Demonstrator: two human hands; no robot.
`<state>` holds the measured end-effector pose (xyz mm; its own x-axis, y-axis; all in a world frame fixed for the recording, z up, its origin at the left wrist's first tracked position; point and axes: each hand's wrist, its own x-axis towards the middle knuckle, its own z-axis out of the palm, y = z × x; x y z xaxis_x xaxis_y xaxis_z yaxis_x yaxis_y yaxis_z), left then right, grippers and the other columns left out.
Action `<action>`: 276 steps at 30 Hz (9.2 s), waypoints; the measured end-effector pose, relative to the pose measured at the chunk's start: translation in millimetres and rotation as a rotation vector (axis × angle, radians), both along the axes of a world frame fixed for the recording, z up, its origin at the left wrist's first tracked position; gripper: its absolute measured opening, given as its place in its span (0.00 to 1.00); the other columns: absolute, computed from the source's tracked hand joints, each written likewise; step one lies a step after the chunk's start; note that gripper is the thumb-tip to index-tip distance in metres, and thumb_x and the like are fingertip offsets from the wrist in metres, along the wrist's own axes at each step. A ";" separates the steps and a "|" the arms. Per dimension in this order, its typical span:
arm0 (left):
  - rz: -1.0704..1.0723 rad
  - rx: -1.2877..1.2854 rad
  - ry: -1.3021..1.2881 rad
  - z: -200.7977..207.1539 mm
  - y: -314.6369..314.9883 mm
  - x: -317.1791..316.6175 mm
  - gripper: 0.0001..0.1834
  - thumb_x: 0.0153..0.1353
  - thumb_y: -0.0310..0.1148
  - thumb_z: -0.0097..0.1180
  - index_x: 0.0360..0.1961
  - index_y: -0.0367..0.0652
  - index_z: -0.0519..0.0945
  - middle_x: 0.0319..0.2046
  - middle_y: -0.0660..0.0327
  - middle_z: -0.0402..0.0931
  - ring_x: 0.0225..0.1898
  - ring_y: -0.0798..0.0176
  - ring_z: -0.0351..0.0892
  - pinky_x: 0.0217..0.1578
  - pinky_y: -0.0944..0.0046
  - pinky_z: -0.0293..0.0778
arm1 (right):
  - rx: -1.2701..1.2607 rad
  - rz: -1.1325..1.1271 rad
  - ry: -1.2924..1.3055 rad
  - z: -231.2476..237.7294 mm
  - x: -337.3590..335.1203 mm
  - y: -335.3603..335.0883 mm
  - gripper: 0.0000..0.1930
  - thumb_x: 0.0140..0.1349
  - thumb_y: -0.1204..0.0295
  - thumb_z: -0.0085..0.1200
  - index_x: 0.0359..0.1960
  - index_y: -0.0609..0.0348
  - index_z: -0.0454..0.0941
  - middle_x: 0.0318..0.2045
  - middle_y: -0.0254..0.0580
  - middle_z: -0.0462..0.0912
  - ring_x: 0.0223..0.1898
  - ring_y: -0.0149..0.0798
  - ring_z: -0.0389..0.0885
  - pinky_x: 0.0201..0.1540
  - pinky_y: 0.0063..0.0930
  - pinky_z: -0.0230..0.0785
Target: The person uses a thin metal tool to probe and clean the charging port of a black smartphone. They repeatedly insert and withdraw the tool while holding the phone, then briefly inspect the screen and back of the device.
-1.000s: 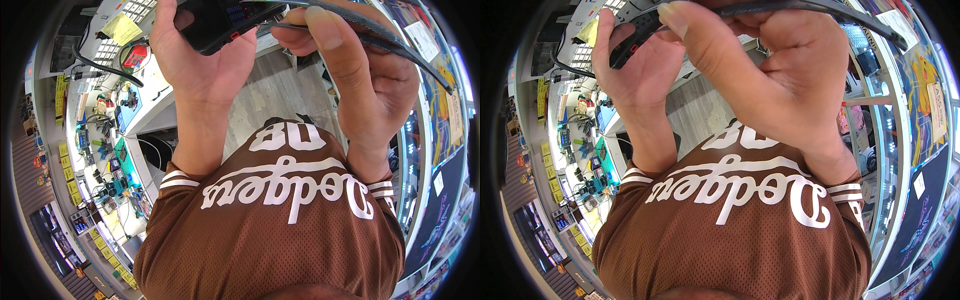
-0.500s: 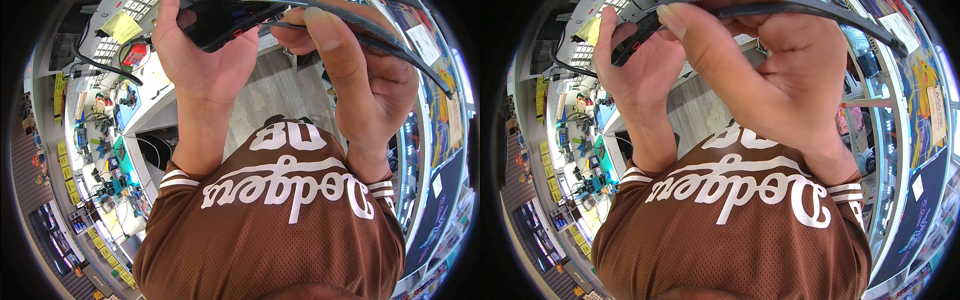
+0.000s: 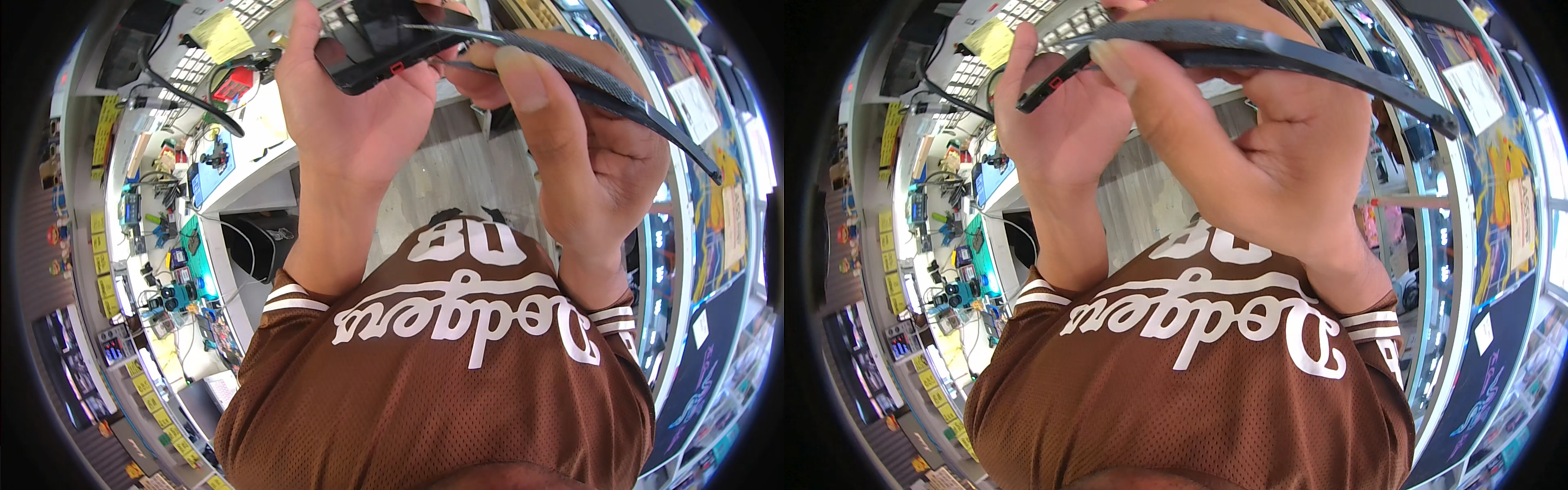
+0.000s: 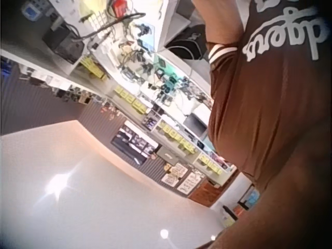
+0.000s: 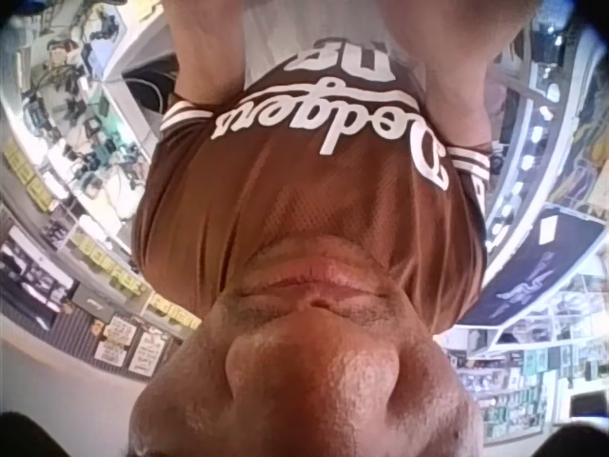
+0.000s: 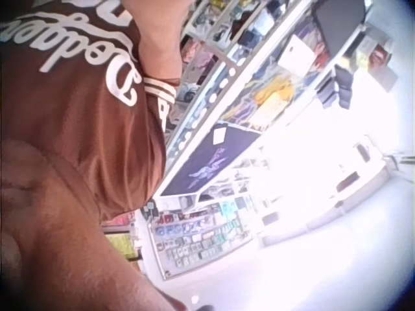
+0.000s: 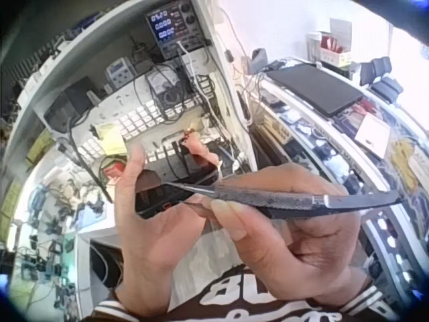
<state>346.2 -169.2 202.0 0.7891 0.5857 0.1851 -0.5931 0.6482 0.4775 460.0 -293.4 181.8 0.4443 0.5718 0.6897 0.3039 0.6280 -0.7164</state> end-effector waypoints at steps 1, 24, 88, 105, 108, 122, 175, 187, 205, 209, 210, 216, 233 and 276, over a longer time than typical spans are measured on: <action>0.065 0.006 0.021 4.1 -0.3 -1.2 0.30 0.78 0.50 0.44 0.62 0.30 0.71 0.53 0.49 0.79 0.54 0.54 0.77 0.57 0.56 0.71 | 0.005 -0.001 0.009 1.8 0.3 1.1 0.10 0.74 0.77 0.54 0.48 0.75 0.82 0.43 0.54 0.88 0.40 0.44 0.90 0.47 0.33 0.83; 0.383 0.020 -0.003 22.7 4.7 -67.9 0.20 0.78 0.44 0.47 0.56 0.38 0.77 0.50 0.52 0.83 0.55 0.53 0.82 0.59 0.58 0.78 | 0.058 0.326 0.284 42.9 -47.4 28.1 0.08 0.71 0.78 0.58 0.43 0.76 0.81 0.37 0.54 0.88 0.40 0.38 0.90 0.42 0.29 0.86; 0.021 -0.004 -0.075 16.2 3.8 8.1 0.32 0.79 0.54 0.39 0.53 0.28 0.76 0.45 0.51 0.81 0.51 0.52 0.79 0.59 0.55 0.71 | -0.109 0.167 0.256 23.4 7.1 -20.5 0.21 0.80 0.66 0.43 0.53 0.78 0.78 0.43 0.65 0.87 0.39 0.49 0.90 0.43 0.39 0.83; -0.319 -0.223 -0.131 12.0 6.4 -7.5 0.30 0.78 0.52 0.40 0.59 0.31 0.73 0.52 0.48 0.80 0.58 0.50 0.79 0.61 0.50 0.71 | 0.085 0.017 -0.016 15.8 -2.9 -4.0 0.18 0.80 0.69 0.43 0.54 0.78 0.74 0.48 0.71 0.84 0.45 0.57 0.89 0.49 0.42 0.84; -0.347 -0.123 -0.172 -0.5 15.3 -7.2 0.31 0.76 0.47 0.48 0.66 0.30 0.67 0.57 0.51 0.78 0.62 0.53 0.75 0.66 0.43 0.62 | 0.108 0.022 0.054 18.5 -4.1 -3.1 0.19 0.80 0.67 0.42 0.53 0.78 0.74 0.48 0.70 0.84 0.45 0.58 0.89 0.48 0.43 0.84; -0.199 -0.029 -0.034 78.8 -39.2 -41.0 0.50 0.77 0.66 0.22 0.77 0.26 0.48 0.50 0.45 0.78 0.45 0.36 0.86 0.64 0.51 0.70 | 0.141 -0.268 0.437 -4.7 70.9 -70.6 0.21 0.81 0.60 0.44 0.54 0.72 0.76 0.45 0.56 0.86 0.45 0.42 0.85 0.51 0.32 0.78; -0.109 -0.111 -0.197 3.5 49.8 -49.5 0.29 0.78 0.48 0.42 0.63 0.30 0.70 0.55 0.48 0.79 0.59 0.51 0.76 0.64 0.49 0.65 | -0.081 -0.055 0.027 40.8 -37.8 38.3 0.17 0.75 0.69 0.53 0.48 0.76 0.82 0.35 0.58 0.89 0.34 0.41 0.88 0.41 0.32 0.79; -0.173 -0.044 -0.142 3.5 56.0 -63.6 0.25 0.78 0.43 0.44 0.64 0.32 0.72 0.58 0.47 0.79 0.63 0.50 0.74 0.67 0.53 0.66 | 0.053 -0.041 -0.027 24.1 -38.8 35.0 0.13 0.76 0.73 0.51 0.48 0.75 0.80 0.41 0.58 0.88 0.38 0.41 0.90 0.44 0.31 0.81; -0.165 0.012 -0.083 9.9 39.2 -57.4 0.32 0.78 0.50 0.41 0.68 0.30 0.65 0.63 0.44 0.72 0.66 0.44 0.69 0.69 0.44 0.62 | 0.134 -0.025 0.019 24.1 -47.2 27.4 0.10 0.74 0.78 0.53 0.50 0.77 0.77 0.45 0.61 0.86 0.43 0.50 0.90 0.50 0.38 0.85; 0.044 0.001 -0.042 19.0 21.9 -46.0 0.30 0.78 0.49 0.40 0.64 0.28 0.67 0.53 0.48 0.78 0.58 0.51 0.76 0.63 0.50 0.69 | 0.138 -0.007 -0.042 35.2 -51.6 23.4 0.10 0.74 0.79 0.53 0.50 0.77 0.79 0.44 0.59 0.87 0.43 0.50 0.90 0.50 0.38 0.85; 0.042 -0.001 -0.043 19.3 21.7 -45.9 0.30 0.79 0.49 0.40 0.64 0.29 0.67 0.53 0.48 0.78 0.58 0.51 0.76 0.63 0.50 0.69 | 0.151 -0.019 -0.078 35.1 -50.6 23.7 0.10 0.74 0.79 0.53 0.49 0.77 0.80 0.45 0.59 0.87 0.43 0.50 0.90 0.50 0.38 0.85; 0.073 0.012 -0.050 18.1 23.5 -47.6 0.30 0.79 0.48 0.40 0.64 0.28 0.66 0.53 0.46 0.78 0.59 0.49 0.77 0.64 0.48 0.70 | 0.151 -0.023 -0.083 28.8 -48.6 28.3 0.10 0.73 0.79 0.54 0.48 0.76 0.81 0.44 0.57 0.87 0.42 0.47 0.90 0.47 0.35 0.84; 0.036 -0.015 -0.054 21.1 24.6 -49.3 0.28 0.79 0.49 0.41 0.60 0.30 0.69 0.52 0.45 0.79 0.57 0.48 0.79 0.61 0.53 0.73 | 0.117 -0.037 -0.058 27.9 -43.7 31.4 0.07 0.71 0.80 0.57 0.45 0.74 0.81 0.40 0.54 0.87 0.37 0.39 0.88 0.41 0.28 0.80; -0.110 0.059 -0.212 -2.0 57.5 -78.8 0.35 0.78 0.52 0.40 0.71 0.30 0.62 0.70 0.41 0.66 0.70 0.39 0.65 0.72 0.40 0.58 | 0.103 -0.053 -0.189 31.7 -41.7 39.4 0.05 0.69 0.79 0.61 0.40 0.72 0.83 0.34 0.47 0.88 0.30 0.28 0.85 0.34 0.21 0.77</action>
